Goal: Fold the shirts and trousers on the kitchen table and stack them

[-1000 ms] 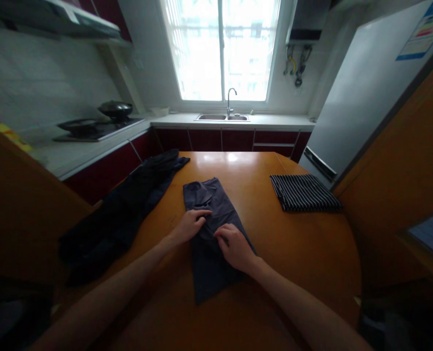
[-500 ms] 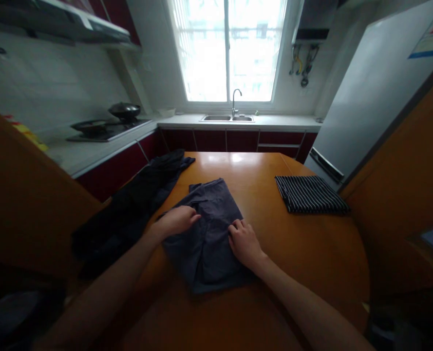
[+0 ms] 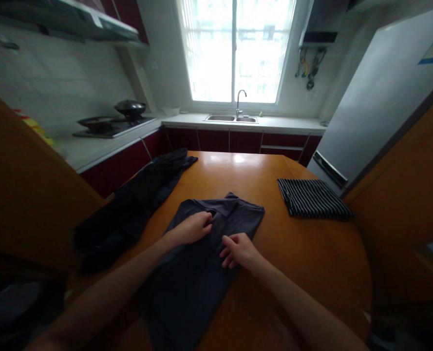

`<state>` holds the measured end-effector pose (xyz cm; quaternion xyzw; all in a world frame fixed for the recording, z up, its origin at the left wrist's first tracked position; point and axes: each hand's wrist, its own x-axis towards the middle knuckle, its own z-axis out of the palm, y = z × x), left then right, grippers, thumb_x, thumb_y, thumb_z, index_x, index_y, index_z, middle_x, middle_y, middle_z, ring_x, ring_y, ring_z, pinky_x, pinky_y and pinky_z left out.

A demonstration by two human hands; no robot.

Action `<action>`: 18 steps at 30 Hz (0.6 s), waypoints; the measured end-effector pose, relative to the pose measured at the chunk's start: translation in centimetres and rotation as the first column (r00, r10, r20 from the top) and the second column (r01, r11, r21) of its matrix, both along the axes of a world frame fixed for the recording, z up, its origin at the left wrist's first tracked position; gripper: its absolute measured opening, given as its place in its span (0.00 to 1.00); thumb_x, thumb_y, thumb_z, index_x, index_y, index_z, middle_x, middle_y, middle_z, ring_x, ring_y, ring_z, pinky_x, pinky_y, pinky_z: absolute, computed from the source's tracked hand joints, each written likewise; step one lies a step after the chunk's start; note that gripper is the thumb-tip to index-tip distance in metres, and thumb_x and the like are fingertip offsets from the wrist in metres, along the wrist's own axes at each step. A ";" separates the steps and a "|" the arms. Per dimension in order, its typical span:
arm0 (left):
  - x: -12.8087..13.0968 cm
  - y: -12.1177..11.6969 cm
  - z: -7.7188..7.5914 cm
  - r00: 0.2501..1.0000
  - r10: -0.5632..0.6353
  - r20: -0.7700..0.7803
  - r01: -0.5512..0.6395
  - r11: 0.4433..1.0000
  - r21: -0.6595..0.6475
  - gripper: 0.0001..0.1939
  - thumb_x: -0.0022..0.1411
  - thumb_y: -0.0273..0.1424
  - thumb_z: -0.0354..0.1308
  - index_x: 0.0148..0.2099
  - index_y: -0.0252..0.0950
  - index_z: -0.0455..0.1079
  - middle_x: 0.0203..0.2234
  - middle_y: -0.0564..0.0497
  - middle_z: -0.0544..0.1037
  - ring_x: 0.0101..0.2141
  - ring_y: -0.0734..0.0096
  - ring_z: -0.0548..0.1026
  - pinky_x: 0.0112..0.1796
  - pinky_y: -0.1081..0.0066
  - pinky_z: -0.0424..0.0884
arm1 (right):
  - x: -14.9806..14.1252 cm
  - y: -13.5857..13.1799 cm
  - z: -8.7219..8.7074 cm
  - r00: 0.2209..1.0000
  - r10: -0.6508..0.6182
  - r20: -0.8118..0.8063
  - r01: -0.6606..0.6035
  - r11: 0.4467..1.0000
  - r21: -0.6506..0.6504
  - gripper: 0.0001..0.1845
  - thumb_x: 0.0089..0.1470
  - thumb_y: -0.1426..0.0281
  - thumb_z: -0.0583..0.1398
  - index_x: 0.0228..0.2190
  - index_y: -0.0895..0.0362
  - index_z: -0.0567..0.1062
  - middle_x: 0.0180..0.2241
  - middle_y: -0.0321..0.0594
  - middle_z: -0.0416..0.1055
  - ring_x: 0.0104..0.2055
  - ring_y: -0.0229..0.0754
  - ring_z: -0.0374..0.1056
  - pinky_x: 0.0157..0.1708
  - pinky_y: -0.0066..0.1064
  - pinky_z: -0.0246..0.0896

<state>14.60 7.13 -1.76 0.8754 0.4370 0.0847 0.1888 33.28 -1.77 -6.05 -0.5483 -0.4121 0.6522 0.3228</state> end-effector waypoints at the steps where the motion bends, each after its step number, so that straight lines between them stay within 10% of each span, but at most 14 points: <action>1: 0.4 -1.1 0.5 0.999 -0.032 0.041 0.033 0.999 -0.017 0.07 0.64 0.29 0.53 0.39 0.38 0.73 0.34 0.46 0.79 0.35 0.61 0.77 0.36 0.69 0.68 | 0.2 0.1 0.2 0.997 -0.038 -0.067 0.036 0.999 -0.028 0.21 0.58 0.51 0.62 0.36 0.58 0.72 0.27 0.41 0.77 0.21 0.39 0.74 0.18 0.25 0.65; 7: 1.6 -5.7 3.1 0.843 -0.424 0.330 0.511 0.822 -0.251 0.14 0.65 0.32 0.58 0.53 0.39 0.74 0.45 0.47 0.81 0.41 0.64 0.79 0.40 0.71 0.71 | 1.2 0.1 -0.2 0.920 -0.338 -0.196 0.325 0.941 -0.097 0.14 0.53 0.60 0.68 0.34 0.56 0.73 0.27 0.37 0.76 0.26 0.39 0.73 0.24 0.29 0.68; 13: 1.3 -4.0 3.6 0.898 -0.046 0.438 0.150 0.967 -0.205 0.12 0.69 0.35 0.53 0.42 0.35 0.75 0.33 0.51 0.79 0.32 0.69 0.75 0.32 0.73 0.68 | 1.3 0.6 0.6 0.793 -0.397 -0.462 0.368 0.917 -0.155 0.08 0.56 0.66 0.65 0.36 0.57 0.76 0.34 0.39 0.79 0.33 0.40 0.75 0.38 0.31 0.71; 18: 1.5 -4.2 1.7 0.943 -0.062 0.326 0.089 0.994 -0.068 0.22 0.59 0.38 0.67 0.53 0.37 0.70 0.45 0.47 0.74 0.42 0.62 0.75 0.43 0.67 0.71 | 1.2 0.3 1.5 0.777 -0.349 -0.524 0.324 0.935 -0.141 0.11 0.60 0.63 0.62 0.40 0.56 0.77 0.37 0.40 0.79 0.34 0.39 0.75 0.35 0.29 0.70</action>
